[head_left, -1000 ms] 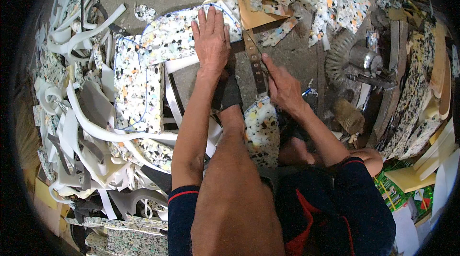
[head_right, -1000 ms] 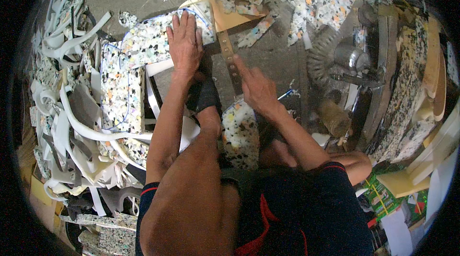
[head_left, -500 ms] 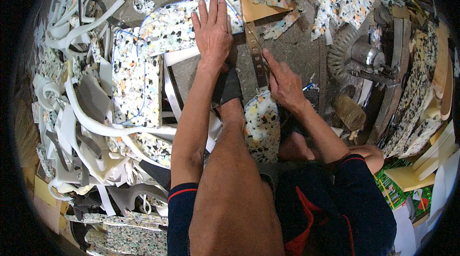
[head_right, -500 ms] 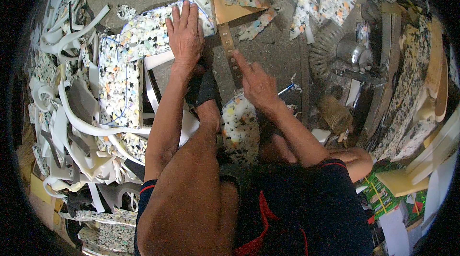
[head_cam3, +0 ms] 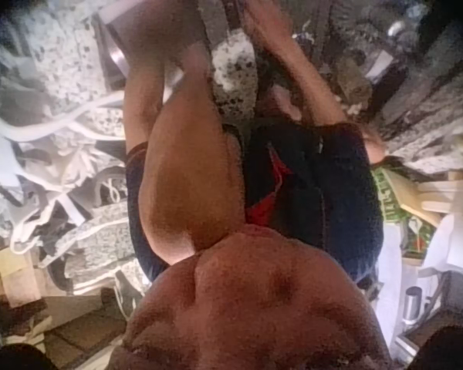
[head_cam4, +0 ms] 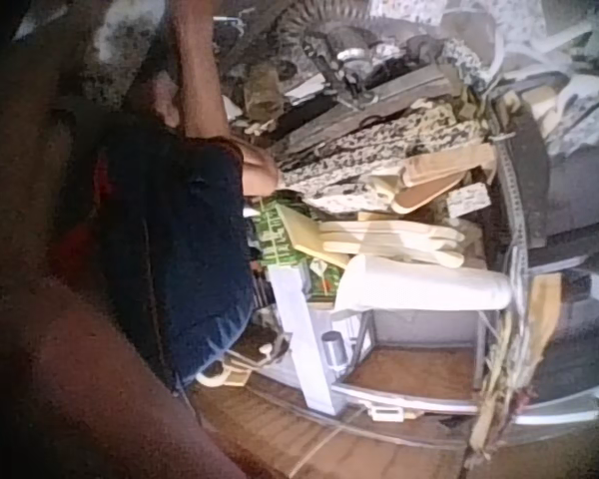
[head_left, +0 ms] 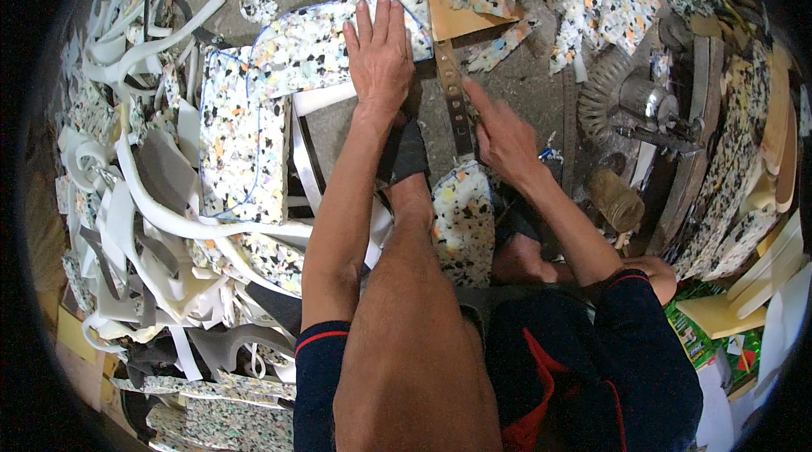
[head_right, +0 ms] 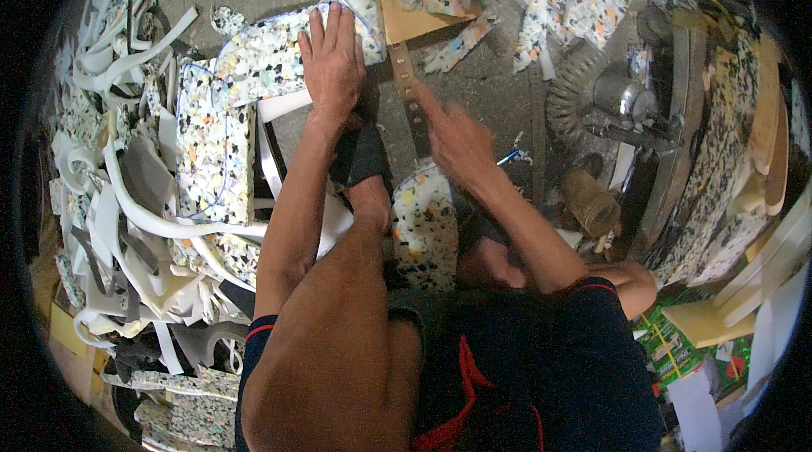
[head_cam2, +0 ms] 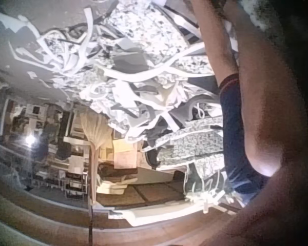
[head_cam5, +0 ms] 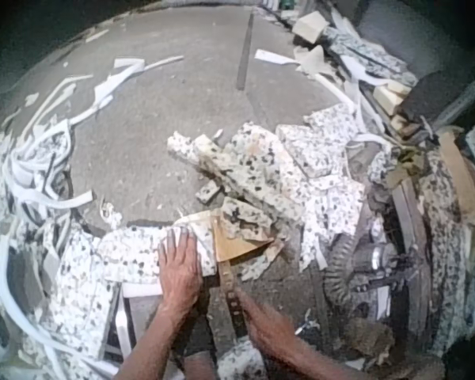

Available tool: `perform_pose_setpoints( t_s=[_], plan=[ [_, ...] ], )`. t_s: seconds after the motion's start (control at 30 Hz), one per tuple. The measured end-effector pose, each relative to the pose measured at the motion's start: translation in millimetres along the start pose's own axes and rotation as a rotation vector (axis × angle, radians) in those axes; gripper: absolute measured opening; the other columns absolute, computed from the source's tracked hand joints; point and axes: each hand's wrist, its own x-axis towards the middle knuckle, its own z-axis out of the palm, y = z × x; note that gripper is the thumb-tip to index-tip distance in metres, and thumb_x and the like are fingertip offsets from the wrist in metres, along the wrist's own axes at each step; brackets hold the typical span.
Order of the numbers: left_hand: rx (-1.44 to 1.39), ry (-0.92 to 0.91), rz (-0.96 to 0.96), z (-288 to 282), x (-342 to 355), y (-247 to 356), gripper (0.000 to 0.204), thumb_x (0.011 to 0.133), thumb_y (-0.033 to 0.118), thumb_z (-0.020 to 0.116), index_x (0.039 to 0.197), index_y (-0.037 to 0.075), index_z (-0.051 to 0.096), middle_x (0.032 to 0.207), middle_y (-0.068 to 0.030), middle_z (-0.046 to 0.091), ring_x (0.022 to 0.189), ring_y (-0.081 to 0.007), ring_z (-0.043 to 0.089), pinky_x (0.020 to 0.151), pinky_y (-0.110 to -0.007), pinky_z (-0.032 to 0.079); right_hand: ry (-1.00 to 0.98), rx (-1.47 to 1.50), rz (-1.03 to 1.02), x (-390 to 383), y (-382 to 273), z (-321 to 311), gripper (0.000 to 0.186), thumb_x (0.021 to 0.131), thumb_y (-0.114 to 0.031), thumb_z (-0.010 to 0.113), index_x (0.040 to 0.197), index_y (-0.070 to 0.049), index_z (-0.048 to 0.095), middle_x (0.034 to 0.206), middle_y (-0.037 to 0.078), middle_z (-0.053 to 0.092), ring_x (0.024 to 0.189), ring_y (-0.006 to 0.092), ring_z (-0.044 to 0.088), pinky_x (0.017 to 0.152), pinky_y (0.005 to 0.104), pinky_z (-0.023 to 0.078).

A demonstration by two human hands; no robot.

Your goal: The person sits on the floor and uses a knife to cut a speckled composite material along a marked line. They hold the material with one hand and guide the knife with the other, producing cut pieces and shavings.

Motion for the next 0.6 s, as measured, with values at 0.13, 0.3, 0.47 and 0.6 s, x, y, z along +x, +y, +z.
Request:
perform_pose_setpoints(
  t_s=[0.13,0.3,0.47,0.6],
  plan=[
    [-0.007,0.011,0.016,0.4,1.0,-0.7,0.049,0.099,0.022,0.057,0.146,0.008,0.051,0.155,-0.0102,0.047,0.146,-0.0396,0.037,0.118,-0.060,0.027,0.088,0.012,-0.012,47.7,-23.4,-2.3,0.081,0.090,-0.004,0.059,0.160,-0.028,0.027,0.093,0.019,0.061,0.078,0.0407,0.063,0.068,0.0528,0.052],
    [-0.002,-0.010,0.006,-1.1,0.5,-1.5,0.049,0.100,0.023,0.056,0.146,0.008,0.050,0.155,-0.0100,0.047,0.147,-0.0395,0.036,0.119,-0.060,0.026,0.077,-0.012,-0.001,38.0,-20.8,-2.8,0.082,0.089,-0.003,0.059,0.160,-0.028,0.029,0.091,0.018,0.059,0.079,0.0405,0.063,0.067,0.0517,0.052],
    [-0.022,0.020,0.018,4.2,-3.1,-2.8,0.049,0.100,0.023,0.056,0.146,0.007,0.050,0.155,-0.0103,0.046,0.147,-0.0402,0.035,0.119,-0.060,0.026,0.004,0.023,0.028,-10.2,-6.0,-3.2,0.077,0.094,-0.012,0.058,0.160,-0.033,0.025,0.093,0.021,0.061,0.079,0.0438,0.066,0.067,0.0552,0.055],
    [0.034,0.002,0.007,3.1,-0.4,-0.9,0.049,0.099,0.023,0.057,0.146,0.007,0.051,0.154,-0.0104,0.047,0.147,-0.0403,0.035,0.119,-0.060,0.026,0.044,0.003,0.062,22.4,-17.6,-4.6,0.083,0.088,-0.005,0.061,0.160,-0.031,0.028,0.088,0.017,0.059,0.077,0.0384,0.064,0.065,0.0502,0.053]
  ],
)
